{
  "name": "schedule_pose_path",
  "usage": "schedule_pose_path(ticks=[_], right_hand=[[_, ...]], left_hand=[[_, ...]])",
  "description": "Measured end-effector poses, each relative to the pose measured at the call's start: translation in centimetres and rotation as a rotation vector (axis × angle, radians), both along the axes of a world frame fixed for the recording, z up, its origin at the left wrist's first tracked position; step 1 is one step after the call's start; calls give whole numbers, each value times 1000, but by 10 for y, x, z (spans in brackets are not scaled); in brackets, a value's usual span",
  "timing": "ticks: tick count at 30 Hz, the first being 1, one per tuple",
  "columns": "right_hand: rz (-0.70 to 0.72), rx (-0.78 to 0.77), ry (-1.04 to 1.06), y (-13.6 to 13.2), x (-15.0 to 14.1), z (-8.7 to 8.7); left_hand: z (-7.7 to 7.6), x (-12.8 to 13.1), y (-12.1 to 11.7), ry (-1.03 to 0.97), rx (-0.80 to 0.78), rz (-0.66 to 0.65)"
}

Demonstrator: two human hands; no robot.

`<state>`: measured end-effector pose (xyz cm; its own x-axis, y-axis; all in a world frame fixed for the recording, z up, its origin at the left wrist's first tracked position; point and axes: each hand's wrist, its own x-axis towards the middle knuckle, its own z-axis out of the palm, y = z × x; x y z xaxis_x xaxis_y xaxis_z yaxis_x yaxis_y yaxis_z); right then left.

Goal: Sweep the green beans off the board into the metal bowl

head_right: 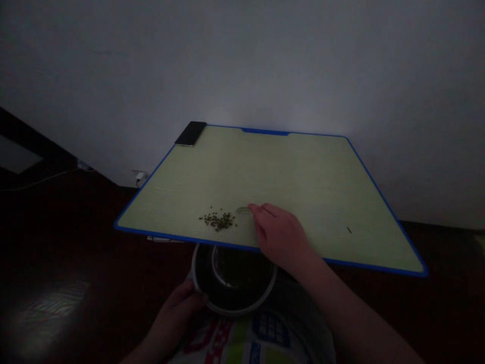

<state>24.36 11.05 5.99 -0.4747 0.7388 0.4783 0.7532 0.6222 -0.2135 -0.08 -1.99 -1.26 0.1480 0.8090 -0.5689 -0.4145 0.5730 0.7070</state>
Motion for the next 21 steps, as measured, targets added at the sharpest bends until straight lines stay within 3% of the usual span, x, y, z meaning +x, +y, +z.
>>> schedule_pose_path(ticks=[8,16,21], right_hand=[[60,-9,5,-6,-4,2],[20,24,-5,-8,-10,-1],[-15,45,13,-7,-10,-2]], left_hand=[[11,4,4,18,-32,18],[1,2,0,38,-22,9],[5,4,2,-23,-23,-11]])
